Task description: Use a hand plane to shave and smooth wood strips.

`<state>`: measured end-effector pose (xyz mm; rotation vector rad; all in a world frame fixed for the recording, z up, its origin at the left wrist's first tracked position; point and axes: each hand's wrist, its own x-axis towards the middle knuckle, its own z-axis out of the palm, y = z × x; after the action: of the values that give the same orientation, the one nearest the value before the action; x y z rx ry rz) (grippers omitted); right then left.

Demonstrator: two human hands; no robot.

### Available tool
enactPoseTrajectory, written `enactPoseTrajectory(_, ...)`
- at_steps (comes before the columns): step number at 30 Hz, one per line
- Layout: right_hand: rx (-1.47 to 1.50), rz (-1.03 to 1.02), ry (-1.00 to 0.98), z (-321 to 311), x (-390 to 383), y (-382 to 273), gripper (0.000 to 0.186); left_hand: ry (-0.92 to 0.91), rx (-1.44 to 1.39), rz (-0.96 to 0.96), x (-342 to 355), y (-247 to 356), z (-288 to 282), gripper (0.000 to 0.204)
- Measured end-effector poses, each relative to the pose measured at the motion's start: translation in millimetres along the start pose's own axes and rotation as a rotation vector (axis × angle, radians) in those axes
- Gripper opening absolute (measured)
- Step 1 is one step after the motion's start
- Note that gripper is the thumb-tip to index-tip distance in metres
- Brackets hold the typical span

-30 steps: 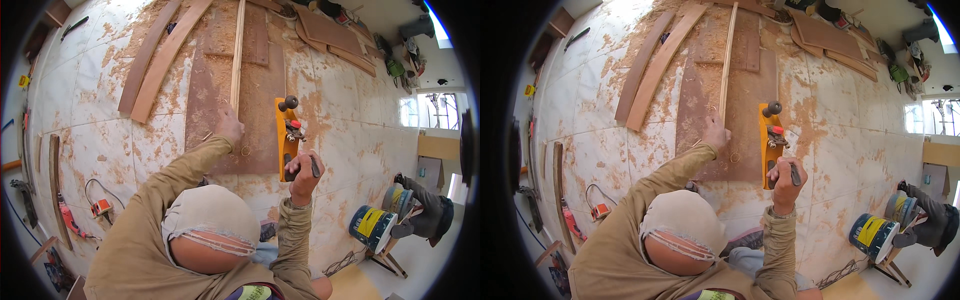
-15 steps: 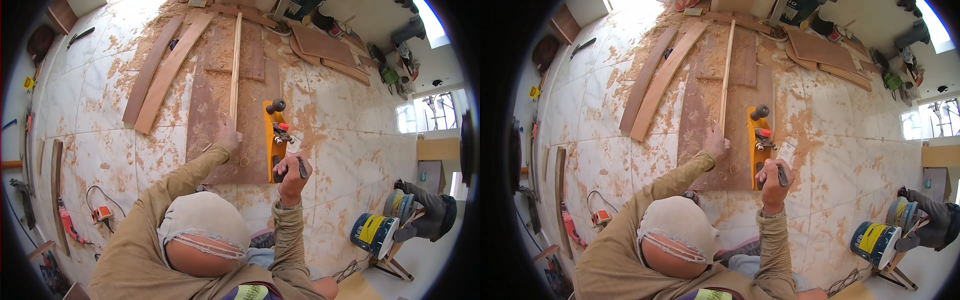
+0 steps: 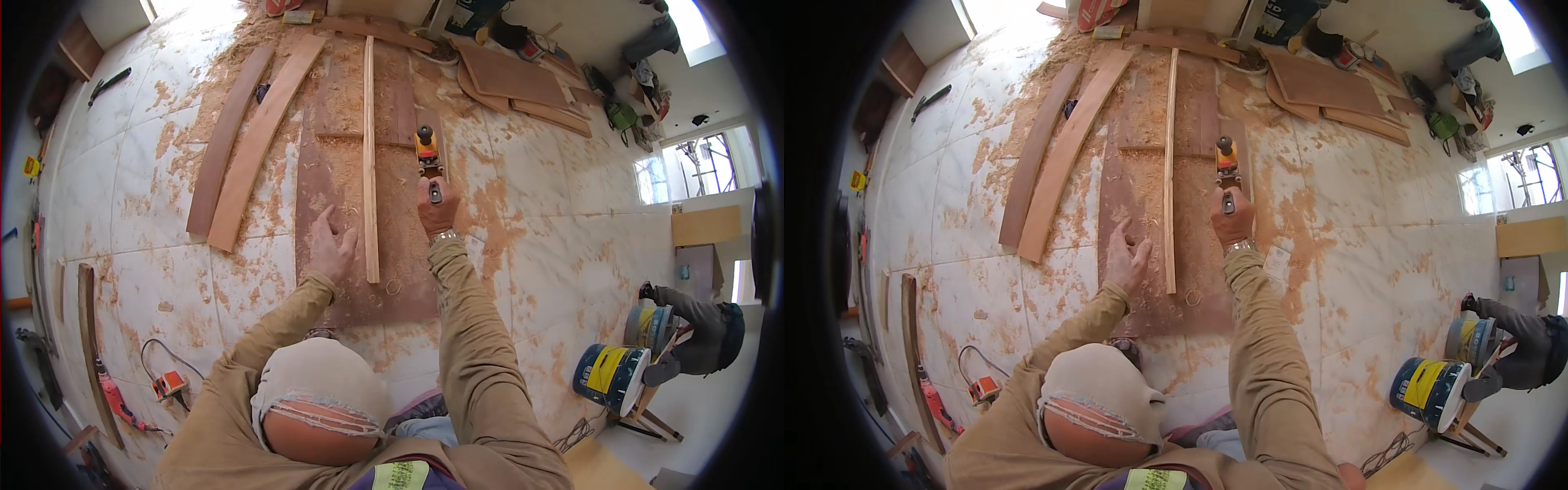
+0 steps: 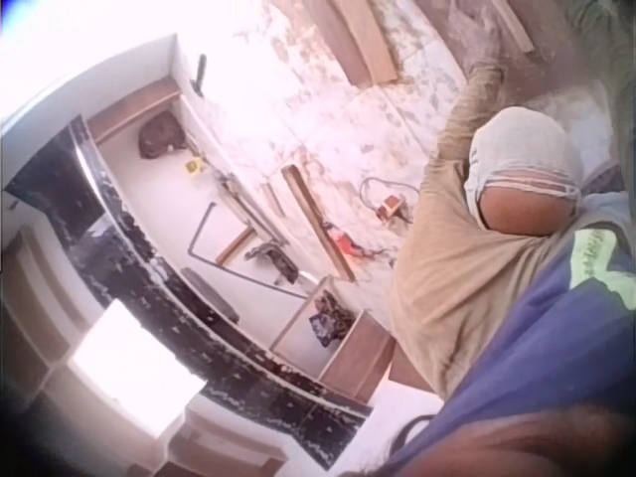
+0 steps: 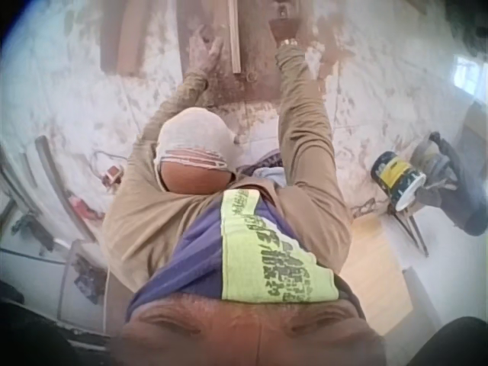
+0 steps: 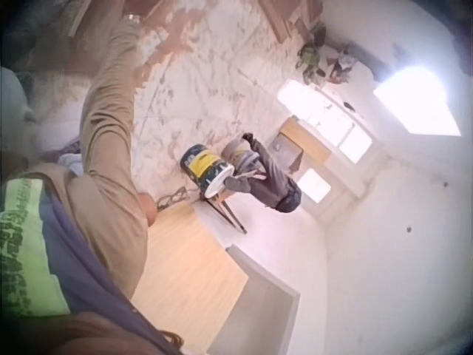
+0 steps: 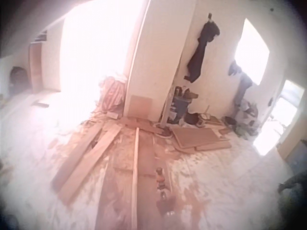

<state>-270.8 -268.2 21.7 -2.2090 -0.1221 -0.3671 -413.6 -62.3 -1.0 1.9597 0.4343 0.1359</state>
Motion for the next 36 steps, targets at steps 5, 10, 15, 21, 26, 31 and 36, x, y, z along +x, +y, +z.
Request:
enactPoseTrajectory(5,-0.376,-0.246,-0.113,21,29,14,0.018,0.164,-0.079,0.140,146,4,-33,0.054)
enactPoseTrajectory(10,-0.121,-0.108,-0.141,28,35,54,0.022,0.259,-0.159,0.259,282,34,-18,0.042)
enactPoseTrajectory(15,0.377,0.277,0.062,27,30,86,0.028,0.174,-0.091,0.325,445,70,27,0.035)
enactPoseTrajectory(21,0.349,0.286,0.146,23,25,75,0.025,0.069,0.697,0.488,597,107,50,0.046)
enactPoseTrajectory(26,0.256,0.303,0.113,16,34,62,0.022,0.004,1.029,0.436,633,113,66,0.067)
enactPoseTrajectory(31,0.268,0.292,0.085,14,32,61,0.023,-0.082,1.252,0.453,631,76,56,0.063)
enactPoseTrajectory(36,0.263,0.315,0.098,16,30,62,0.026,-0.219,0.819,0.232,625,58,38,0.051)
